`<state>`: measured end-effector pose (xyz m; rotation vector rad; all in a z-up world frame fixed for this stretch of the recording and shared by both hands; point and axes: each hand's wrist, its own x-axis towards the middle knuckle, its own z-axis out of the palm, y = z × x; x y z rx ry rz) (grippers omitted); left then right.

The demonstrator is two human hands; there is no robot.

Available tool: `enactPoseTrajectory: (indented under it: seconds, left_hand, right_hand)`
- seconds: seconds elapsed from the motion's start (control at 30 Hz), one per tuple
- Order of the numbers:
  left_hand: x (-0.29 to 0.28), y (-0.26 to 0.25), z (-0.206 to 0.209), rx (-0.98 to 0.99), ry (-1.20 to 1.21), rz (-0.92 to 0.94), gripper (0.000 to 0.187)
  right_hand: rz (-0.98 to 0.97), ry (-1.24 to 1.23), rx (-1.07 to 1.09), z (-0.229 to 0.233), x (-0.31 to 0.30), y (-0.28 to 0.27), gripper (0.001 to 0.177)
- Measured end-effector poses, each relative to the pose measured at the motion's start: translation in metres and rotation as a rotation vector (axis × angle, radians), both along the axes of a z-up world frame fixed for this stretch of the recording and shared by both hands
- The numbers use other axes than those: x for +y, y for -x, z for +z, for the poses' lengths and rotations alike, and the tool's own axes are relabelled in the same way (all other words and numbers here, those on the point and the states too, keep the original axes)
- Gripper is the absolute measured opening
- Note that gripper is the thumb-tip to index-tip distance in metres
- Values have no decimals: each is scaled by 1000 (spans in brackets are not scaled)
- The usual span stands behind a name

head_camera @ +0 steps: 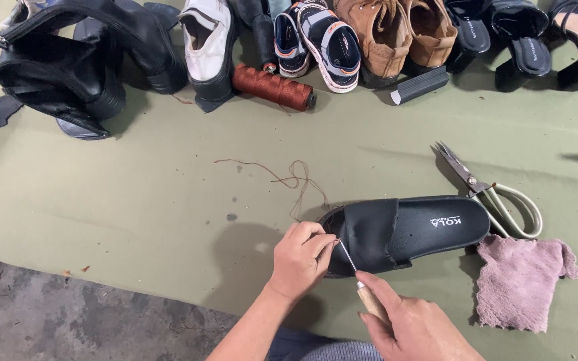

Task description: Hand-stitching the upper part of a black sandal to its sole using a stitching awl and brown thread at a repair bench.

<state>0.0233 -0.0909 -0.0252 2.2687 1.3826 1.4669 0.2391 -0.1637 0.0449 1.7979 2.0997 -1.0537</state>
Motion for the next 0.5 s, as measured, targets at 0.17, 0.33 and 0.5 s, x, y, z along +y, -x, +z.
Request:
enactPoseTrajectory:
  seconds: [0.17,0.33,0.5]
  left_hand:
    - [2,4,10,70,-32,13,18]
    - [6,4,7,54,-23,30,22]
    - [2,-11,-1,-281,458,101,15]
  right_hand:
    - [38,-33,-3,-4,1,0,68]
    - [63,-44,33,-12,-2,0,68]
    - [90,-37,62,-20,-3,1,68]
